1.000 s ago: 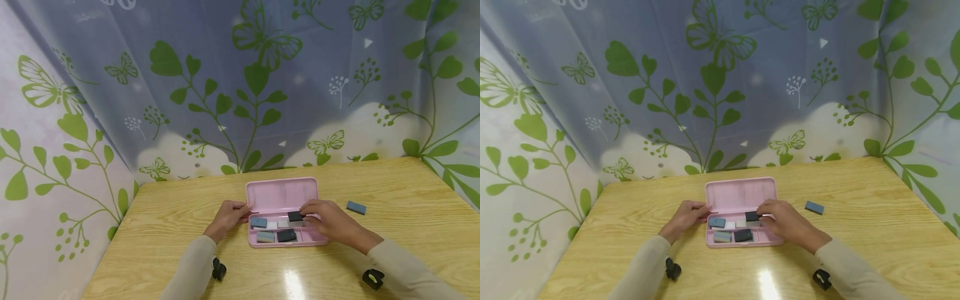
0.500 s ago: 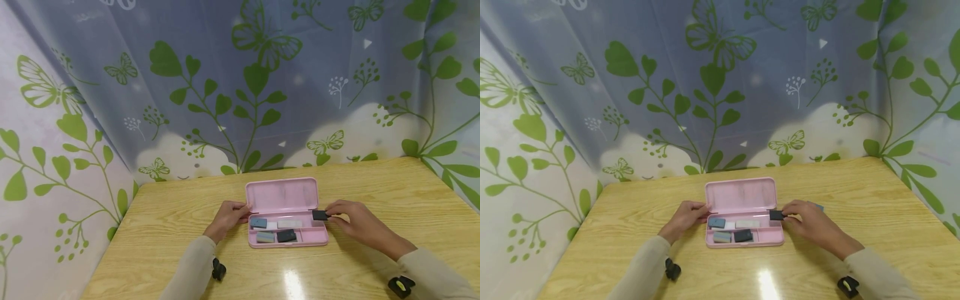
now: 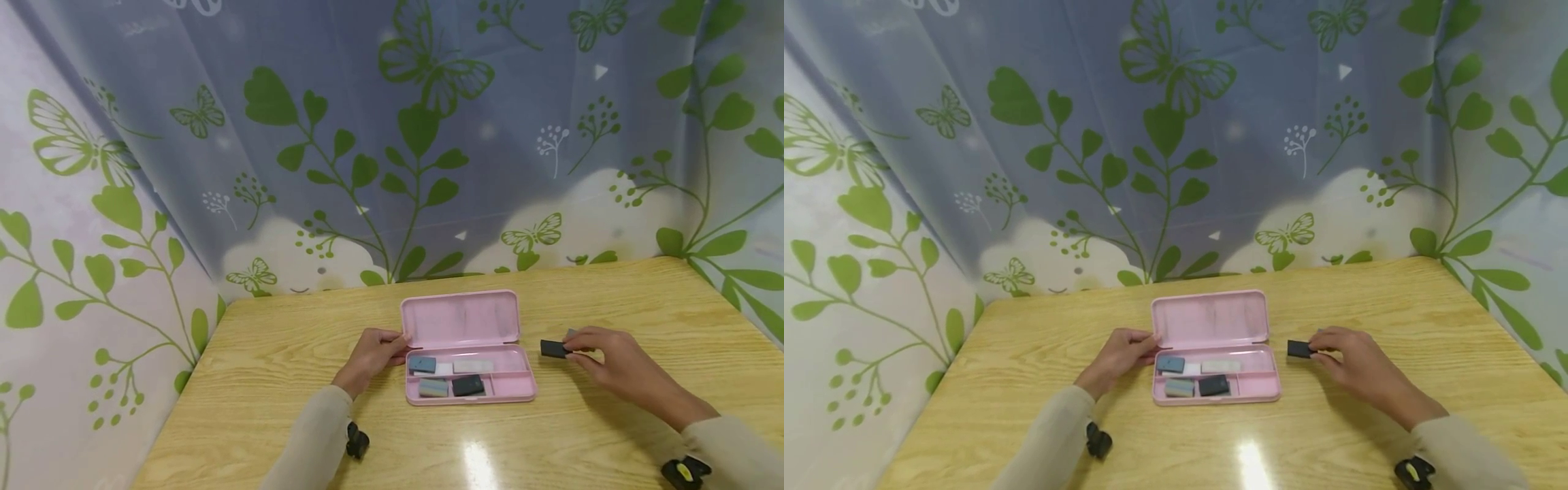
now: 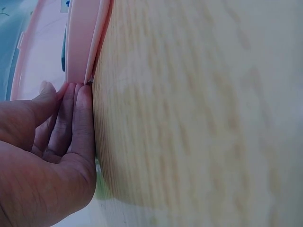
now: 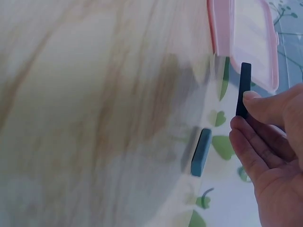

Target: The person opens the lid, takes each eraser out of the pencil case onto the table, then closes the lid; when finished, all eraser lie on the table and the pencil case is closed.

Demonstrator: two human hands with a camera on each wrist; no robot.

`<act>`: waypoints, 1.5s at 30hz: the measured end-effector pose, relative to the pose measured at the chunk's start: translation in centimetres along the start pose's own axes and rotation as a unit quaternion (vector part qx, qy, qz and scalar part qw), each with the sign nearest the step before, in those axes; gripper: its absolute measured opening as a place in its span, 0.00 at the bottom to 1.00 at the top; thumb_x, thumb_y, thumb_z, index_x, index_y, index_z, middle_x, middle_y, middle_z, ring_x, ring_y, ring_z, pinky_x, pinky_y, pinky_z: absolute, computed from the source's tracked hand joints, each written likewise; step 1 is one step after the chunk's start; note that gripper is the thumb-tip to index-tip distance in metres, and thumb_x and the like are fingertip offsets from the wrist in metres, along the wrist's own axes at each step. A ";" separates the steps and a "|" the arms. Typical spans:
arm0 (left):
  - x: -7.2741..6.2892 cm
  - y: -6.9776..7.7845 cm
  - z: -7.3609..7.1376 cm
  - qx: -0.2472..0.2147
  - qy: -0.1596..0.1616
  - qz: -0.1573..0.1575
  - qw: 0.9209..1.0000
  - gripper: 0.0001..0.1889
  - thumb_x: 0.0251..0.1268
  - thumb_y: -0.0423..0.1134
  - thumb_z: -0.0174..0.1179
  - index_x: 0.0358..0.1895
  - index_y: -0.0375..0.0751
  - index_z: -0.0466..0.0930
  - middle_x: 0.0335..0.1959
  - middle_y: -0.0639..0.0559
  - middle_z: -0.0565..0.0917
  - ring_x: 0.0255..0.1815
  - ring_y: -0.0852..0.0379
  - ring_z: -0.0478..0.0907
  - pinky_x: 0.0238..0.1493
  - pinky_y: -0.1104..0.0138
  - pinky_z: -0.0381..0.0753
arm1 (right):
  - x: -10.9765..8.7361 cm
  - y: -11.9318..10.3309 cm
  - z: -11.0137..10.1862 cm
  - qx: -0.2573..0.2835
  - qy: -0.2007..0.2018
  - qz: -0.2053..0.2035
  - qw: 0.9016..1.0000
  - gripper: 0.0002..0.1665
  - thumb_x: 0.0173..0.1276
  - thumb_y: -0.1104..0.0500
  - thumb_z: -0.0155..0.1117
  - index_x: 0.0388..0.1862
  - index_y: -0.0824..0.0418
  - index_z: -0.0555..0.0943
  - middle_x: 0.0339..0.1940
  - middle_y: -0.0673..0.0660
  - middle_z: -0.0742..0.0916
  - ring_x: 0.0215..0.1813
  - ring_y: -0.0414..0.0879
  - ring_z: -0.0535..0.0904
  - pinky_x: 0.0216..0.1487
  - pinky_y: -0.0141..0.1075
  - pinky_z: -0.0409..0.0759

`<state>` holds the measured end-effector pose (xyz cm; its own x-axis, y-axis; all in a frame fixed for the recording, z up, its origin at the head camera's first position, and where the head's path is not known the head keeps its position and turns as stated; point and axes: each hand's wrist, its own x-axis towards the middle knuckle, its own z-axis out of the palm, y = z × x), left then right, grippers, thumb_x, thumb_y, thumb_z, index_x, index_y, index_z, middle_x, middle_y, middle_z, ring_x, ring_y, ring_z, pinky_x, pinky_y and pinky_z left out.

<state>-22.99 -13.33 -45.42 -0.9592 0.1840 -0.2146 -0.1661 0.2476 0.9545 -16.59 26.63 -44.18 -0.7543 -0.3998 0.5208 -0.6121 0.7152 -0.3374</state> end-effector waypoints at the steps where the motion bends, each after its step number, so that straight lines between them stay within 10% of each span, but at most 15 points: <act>1: 0.0 0.0 0.0 -0.001 0.000 0.001 1.000 0.17 0.75 0.40 0.61 0.55 0.29 0.85 0.45 0.39 0.88 0.42 0.56 0.87 0.46 0.65 0.88 | -0.1 0.2 -0.1 -0.001 0.000 0.002 1.000 0.15 0.49 0.75 0.80 0.36 0.63 0.89 0.38 0.57 0.89 0.39 0.53 0.87 0.34 0.41 0.88; 26: 0.1 0.0 0.0 0.000 -0.002 0.001 1.000 0.17 0.75 0.39 0.61 0.55 0.28 0.84 0.44 0.40 0.88 0.38 0.59 0.87 0.45 0.66 0.88 | -1.9 2.6 0.0 -0.021 -0.023 0.008 0.999 0.13 0.48 0.74 0.80 0.31 0.61 0.87 0.31 0.50 0.87 0.30 0.38 0.84 0.29 0.33 0.85; 45: 0.2 -0.1 -0.1 0.000 -0.006 0.004 1.000 0.17 0.75 0.39 0.61 0.55 0.28 0.84 0.43 0.40 0.89 0.37 0.60 0.86 0.44 0.67 0.88 | -1.0 1.7 -0.9 -0.019 -0.046 0.025 0.998 0.12 0.51 0.69 0.81 0.35 0.61 0.88 0.34 0.53 0.89 0.33 0.46 0.86 0.31 0.37 0.86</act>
<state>-23.19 -13.41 -45.54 -0.9580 0.1971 -0.2084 -0.1573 0.2467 0.9563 -16.65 28.77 -44.52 -0.8034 -0.4133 0.4285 -0.5650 0.7564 -0.3297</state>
